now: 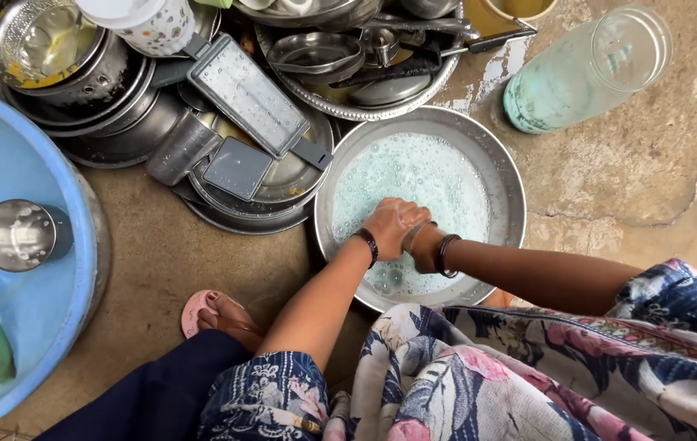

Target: Washing and scrubbing various metal dishes in a soapy water basin on the floor.

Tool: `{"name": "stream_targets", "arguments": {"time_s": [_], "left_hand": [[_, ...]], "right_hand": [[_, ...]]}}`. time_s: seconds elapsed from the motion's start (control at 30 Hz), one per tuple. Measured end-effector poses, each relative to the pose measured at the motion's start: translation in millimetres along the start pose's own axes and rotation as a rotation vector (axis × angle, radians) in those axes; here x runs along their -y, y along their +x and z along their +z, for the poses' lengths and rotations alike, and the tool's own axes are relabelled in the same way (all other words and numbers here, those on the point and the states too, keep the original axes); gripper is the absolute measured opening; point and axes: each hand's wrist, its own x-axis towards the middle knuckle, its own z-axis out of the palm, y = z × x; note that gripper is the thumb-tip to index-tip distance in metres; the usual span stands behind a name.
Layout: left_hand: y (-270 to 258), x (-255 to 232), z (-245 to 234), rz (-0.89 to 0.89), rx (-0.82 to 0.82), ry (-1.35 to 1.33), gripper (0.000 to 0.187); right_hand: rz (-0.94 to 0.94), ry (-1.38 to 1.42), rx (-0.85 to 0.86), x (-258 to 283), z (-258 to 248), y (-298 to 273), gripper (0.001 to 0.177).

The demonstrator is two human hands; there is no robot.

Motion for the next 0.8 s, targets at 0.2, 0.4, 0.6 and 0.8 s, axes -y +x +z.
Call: {"name": "stream_targets", "arguments": {"time_s": [0.2, 0.4, 0.6, 0.8], "left_hand": [[2, -12, -29, -0.208, 0.089, -0.158, 0.050], [18, 7, -13, -0.119, 0.298, -0.177, 0.078], [-2, 0, -3, -0.063, 0.127, 0.040, 0.073], [-7, 10, -7, -0.167, 0.073, -0.162, 0.050]], "right_hand": [[0.152, 0.315, -0.003, -10, 31, 25, 0.022], [-0.300, -0.629, -0.033, -13, -16, -12, 0.050], [0.031, 0.006, -0.003, -2, 16, 7, 0.018], [0.194, 0.467, 0.070, 4, 5, 25, 0.024]]}}
